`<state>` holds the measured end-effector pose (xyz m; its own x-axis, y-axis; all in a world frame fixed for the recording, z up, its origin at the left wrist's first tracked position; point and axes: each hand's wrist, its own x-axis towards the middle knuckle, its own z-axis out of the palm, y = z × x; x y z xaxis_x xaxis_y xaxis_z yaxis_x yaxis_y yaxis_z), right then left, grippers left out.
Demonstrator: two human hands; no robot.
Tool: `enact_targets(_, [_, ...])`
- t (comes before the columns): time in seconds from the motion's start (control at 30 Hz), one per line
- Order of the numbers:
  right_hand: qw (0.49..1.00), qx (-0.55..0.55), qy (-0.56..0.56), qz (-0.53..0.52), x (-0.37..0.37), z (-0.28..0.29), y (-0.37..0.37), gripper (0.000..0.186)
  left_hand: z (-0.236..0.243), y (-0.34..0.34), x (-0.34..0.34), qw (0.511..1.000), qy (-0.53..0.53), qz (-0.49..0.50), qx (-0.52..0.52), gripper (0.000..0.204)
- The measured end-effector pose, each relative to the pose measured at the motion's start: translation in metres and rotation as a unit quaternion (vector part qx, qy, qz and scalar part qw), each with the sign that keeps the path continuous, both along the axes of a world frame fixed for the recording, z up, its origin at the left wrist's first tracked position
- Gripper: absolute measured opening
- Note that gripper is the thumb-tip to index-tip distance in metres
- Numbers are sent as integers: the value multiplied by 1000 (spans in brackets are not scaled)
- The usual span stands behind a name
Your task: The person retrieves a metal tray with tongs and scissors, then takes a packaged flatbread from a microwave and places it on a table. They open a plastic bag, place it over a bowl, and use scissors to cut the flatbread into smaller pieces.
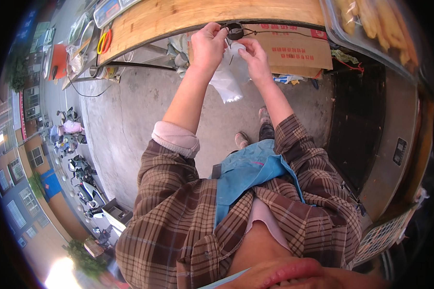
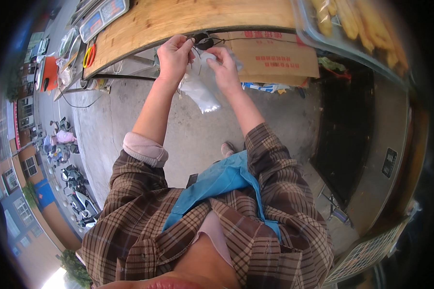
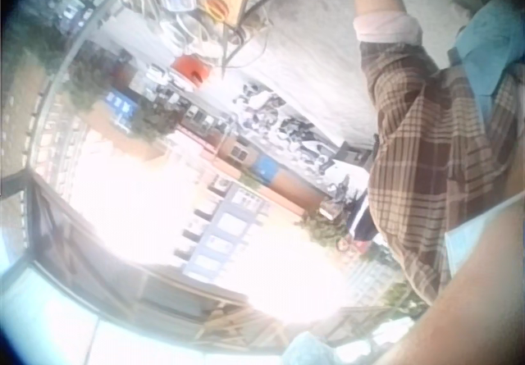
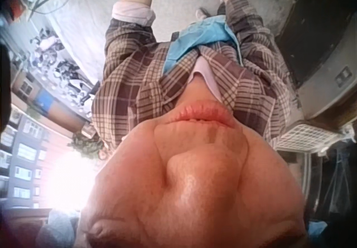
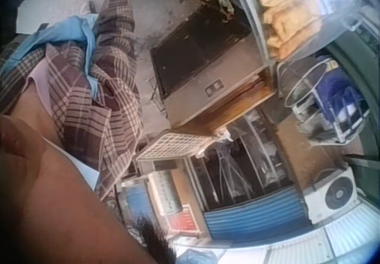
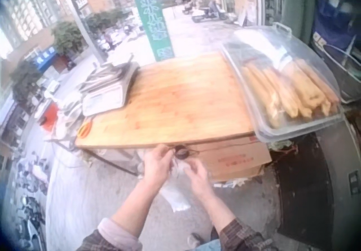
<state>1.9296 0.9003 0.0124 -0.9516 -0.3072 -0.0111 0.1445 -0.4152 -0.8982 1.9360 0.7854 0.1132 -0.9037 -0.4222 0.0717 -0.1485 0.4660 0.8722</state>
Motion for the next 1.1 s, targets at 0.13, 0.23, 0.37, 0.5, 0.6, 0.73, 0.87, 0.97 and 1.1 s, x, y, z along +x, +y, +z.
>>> enact_targets(0.13, [999, 37, 2, 4, 7, -15, 5, 25, -3, 6, 18, 997, -54, -10, -58, 15])
enact_targets(0.23, [998, 63, -6, 6, 18, -18, 2, 25, -3, 3, 36, 997, -76, -6, -27, 16])
enact_targets(0.37, [992, 120, -40, 3, 32, -8, 1, 26, -3, -5, 50, 997, -64, -19, 32, 18])
enact_targets(0.5, [973, 197, 99, -70, 47, 11, 12, 20, -6, -8, 54, 988, -26, -31, 149, 17])
enact_targets(0.6, [955, 237, 161, -72, 65, 22, 20, 18, -10, -3, 57, 976, -40, -25, 211, 17])
enact_targets(0.73, [948, 281, 141, -56, 87, 31, 21, 16, -6, 7, 68, 968, -56, -28, 241, 14])
enact_targets(0.87, [988, 147, 21, -36, 97, 34, 31, 11, 3, 15, 83, 962, -83, -66, 250, 17])
enact_targets(0.97, [987, 149, -38, -37, 92, 32, 46, 11, 1, 26, 82, 951, -113, -112, 264, 18])
enact_targets(1.1, [978, 140, 72, -133, 76, 23, 64, 14, -18, 43, 60, 951, -41, -164, 260, 17])
